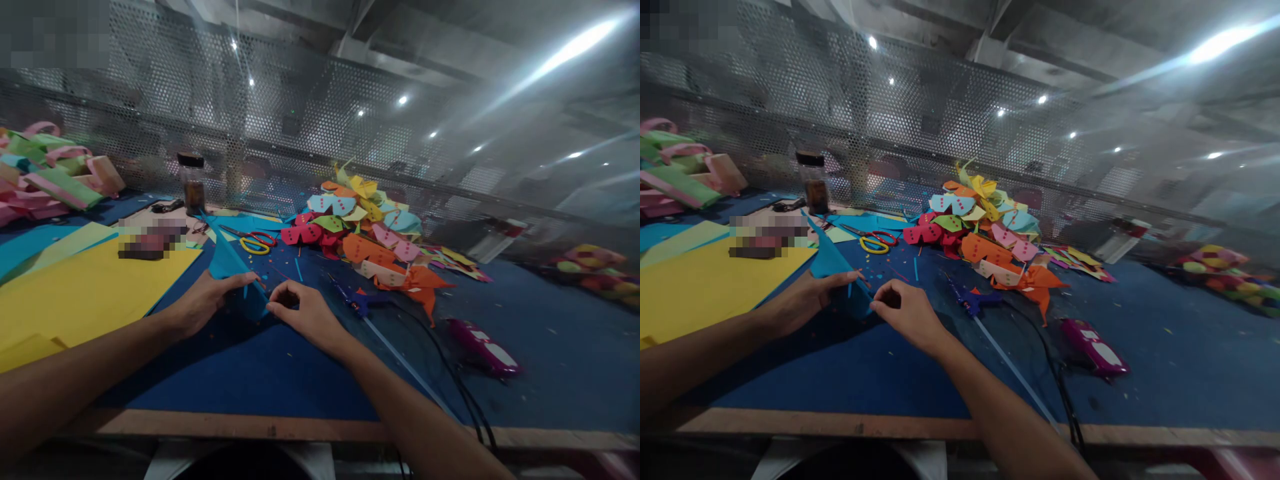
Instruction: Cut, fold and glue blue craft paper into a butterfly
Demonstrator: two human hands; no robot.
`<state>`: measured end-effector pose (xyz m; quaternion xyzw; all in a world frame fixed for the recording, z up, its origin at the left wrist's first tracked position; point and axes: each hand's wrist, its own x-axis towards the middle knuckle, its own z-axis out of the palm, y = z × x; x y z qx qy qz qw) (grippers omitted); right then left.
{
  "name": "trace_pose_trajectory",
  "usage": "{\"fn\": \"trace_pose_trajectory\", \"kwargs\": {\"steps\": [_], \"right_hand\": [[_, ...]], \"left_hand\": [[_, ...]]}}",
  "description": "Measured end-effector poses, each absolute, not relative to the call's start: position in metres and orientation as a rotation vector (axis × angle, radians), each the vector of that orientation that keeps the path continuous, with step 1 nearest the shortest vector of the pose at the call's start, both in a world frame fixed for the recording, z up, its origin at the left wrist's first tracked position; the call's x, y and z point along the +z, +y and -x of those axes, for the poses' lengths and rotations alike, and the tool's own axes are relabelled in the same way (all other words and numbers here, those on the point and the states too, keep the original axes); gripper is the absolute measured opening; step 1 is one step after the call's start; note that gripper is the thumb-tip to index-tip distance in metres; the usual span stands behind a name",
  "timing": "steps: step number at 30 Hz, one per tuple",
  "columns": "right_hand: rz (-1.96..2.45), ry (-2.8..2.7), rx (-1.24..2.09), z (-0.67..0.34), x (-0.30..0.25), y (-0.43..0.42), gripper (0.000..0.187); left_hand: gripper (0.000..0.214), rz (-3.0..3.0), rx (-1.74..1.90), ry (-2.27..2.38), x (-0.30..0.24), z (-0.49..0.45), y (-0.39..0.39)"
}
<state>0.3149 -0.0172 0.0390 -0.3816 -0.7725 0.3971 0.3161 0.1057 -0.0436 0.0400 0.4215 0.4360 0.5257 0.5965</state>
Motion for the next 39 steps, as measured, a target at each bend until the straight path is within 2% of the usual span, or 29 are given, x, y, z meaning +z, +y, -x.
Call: {"fn": "trace_pose_trajectory", "kwargs": {"steps": [14, 39], "right_hand": [[1.038, -2.016, 1.056, -0.3145, 0.0380, -0.0170, 0.007], [1.085, -1.999, 1.060, -0.3141, 0.0359, -0.0151, 0.007]], "left_hand": [[0.029, -0.901, 1.216, 0.972, 0.0350, -0.1050, -0.0407], [0.036, -0.974, 1.234, 1.009, 0.0331, -0.1068, -0.0407]]}}
